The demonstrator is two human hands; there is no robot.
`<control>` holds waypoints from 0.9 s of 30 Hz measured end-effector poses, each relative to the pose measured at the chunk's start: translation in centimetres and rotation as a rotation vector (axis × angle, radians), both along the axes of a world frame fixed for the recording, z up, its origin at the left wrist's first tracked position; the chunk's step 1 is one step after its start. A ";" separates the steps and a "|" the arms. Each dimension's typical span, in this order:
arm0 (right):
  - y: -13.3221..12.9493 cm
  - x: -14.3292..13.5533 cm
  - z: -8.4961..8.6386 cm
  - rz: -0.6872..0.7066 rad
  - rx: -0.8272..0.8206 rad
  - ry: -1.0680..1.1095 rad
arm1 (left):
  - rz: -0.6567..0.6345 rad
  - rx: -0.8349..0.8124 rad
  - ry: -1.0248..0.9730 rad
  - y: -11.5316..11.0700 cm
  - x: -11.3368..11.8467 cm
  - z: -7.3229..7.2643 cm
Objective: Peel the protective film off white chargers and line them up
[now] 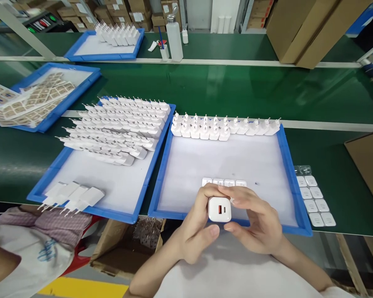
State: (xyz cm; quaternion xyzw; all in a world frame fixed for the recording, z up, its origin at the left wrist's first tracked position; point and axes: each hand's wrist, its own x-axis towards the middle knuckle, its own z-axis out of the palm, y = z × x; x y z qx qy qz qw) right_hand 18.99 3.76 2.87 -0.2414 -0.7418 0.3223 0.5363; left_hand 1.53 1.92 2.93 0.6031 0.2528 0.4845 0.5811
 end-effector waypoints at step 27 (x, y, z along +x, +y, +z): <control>0.5 -0.8 -0.2 -0.067 0.150 -0.089 | 0.230 -0.366 -0.128 -0.7 0.9 0.4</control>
